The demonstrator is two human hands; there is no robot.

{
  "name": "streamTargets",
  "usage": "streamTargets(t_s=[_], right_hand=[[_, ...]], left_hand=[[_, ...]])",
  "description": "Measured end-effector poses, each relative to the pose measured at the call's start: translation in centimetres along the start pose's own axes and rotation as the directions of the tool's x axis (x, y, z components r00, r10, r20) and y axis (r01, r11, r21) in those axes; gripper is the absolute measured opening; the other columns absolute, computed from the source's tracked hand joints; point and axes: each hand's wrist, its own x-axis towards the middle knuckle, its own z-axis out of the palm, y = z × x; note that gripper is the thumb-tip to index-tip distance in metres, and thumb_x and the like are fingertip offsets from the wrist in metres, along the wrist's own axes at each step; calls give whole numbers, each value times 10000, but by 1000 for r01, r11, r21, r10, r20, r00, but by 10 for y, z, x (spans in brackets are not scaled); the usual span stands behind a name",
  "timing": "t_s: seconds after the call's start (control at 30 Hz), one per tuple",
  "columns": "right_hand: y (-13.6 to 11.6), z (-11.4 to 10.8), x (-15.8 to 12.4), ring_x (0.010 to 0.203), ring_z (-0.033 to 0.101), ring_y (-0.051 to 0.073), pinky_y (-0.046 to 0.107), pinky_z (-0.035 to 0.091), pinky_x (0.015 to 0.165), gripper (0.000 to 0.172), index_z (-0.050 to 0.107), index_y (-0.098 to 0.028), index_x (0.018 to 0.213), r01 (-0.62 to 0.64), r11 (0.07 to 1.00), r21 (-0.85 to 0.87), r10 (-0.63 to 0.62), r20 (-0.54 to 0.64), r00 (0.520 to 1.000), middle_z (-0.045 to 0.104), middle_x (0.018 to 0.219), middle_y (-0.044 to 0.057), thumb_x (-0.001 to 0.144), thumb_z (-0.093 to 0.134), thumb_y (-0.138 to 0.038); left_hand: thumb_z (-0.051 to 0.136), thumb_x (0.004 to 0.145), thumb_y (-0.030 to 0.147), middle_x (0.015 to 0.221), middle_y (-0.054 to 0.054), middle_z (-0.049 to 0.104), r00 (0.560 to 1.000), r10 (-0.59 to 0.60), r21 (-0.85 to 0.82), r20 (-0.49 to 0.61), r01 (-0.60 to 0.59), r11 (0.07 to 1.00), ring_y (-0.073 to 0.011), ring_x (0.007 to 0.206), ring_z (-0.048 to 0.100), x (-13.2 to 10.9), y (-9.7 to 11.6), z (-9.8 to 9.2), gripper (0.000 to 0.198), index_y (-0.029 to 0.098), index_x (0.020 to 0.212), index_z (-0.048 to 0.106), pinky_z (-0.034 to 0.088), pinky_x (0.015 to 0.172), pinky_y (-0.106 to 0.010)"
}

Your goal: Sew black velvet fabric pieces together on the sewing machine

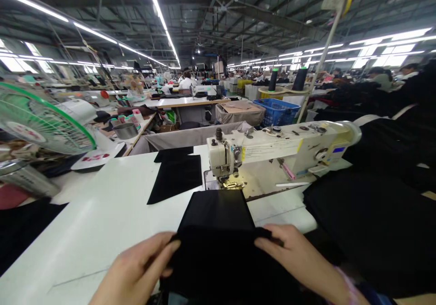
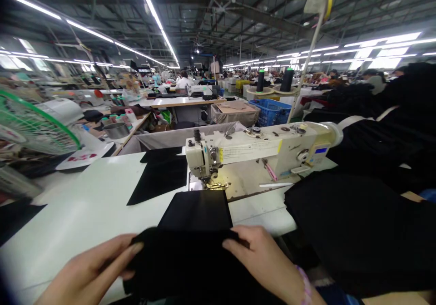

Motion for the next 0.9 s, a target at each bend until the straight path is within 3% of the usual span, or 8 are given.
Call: streamTargets(t_s=[0.07, 0.17, 0.23, 0.37, 0.53, 0.7, 0.8, 0.9], right_hand=[[14, 14, 32, 673, 635, 201, 283, 497, 631, 292, 685, -192, 697, 28, 995, -95, -43, -161, 986, 688, 717, 16, 910, 622, -381], [31, 29, 78, 902, 645, 244, 347, 504, 857, 177, 645, -200, 724, 74, 979, -190, -136, -340, 931, 692, 945, 74, 863, 650, -309], [39, 34, 101, 1044, 610, 274, 396, 446, 990, 84, 645, -208, 759, 54, 977, -205, -130, -383, 914, 671, 1052, 100, 830, 661, -251], [48, 39, 126, 939, 610, 275, 419, 448, 945, 95, 621, -220, 690, -10, 981, -194, -75, -427, 901, 653, 897, 73, 736, 676, -159], [46, 41, 127, 798, 597, 236, 385, 483, 854, 117, 603, -231, 644, 20, 997, -78, -52, -447, 893, 630, 757, 33, 704, 704, -223], [42, 35, 99, 883, 672, 253, 389, 544, 849, 322, 660, -195, 820, 136, 979, 155, -46, -480, 876, 716, 921, 90, 790, 664, -516], [40, 27, 78, 932, 701, 267, 385, 558, 880, 399, 720, -171, 895, 125, 910, 395, 76, -457, 886, 756, 977, 95, 711, 793, -517], [37, 20, 65, 972, 705, 274, 365, 556, 920, 430, 774, -185, 931, 100, 789, 607, 192, -397, 898, 777, 979, 72, 623, 893, -460]], left_hand=[[561, 834, 515, 645, -6, 677, 995, 55, 260, 87, -76, 963, -223, 593, 632, 39, -2, 10, 293, 266, 714, 658, 510, 579, -295], [459, 911, 384, 811, -62, 697, 994, 90, 536, 63, -110, 837, -270, 784, 672, 95, -11, 29, 254, 241, 793, 633, 476, 697, -332], [489, 903, 315, 949, -110, 679, 995, 89, 572, 47, -100, 814, -295, 904, 663, 121, -19, 42, 182, 216, 818, 615, 469, 758, -349], [619, 801, 177, 901, -93, 636, 995, 73, 513, 65, -96, 853, -267, 870, 637, 146, -32, 57, 73, 208, 799, 553, 458, 792, -341], [564, 802, 102, 748, -14, 575, 996, 75, 367, 40, -85, 926, -217, 771, 598, 140, -34, 62, 181, 236, 744, 458, 446, 752, -322], [563, 893, 303, 870, -32, 651, 998, 34, 37, -61, -32, 999, -188, 811, 633, 102, -25, 50, 109, 222, 873, 493, 483, 740, -296], [741, 767, 292, 1109, -60, 711, 1000, -27, -477, 14, 30, 878, -186, 1017, 656, 79, -16, 41, 195, 199, 834, 583, 479, 885, -282], [831, 677, 250, 1096, -39, 737, 997, -59, -665, 46, 75, 743, -162, 987, 652, 65, -7, 36, 188, 191, 790, 693, 467, 902, -251]])
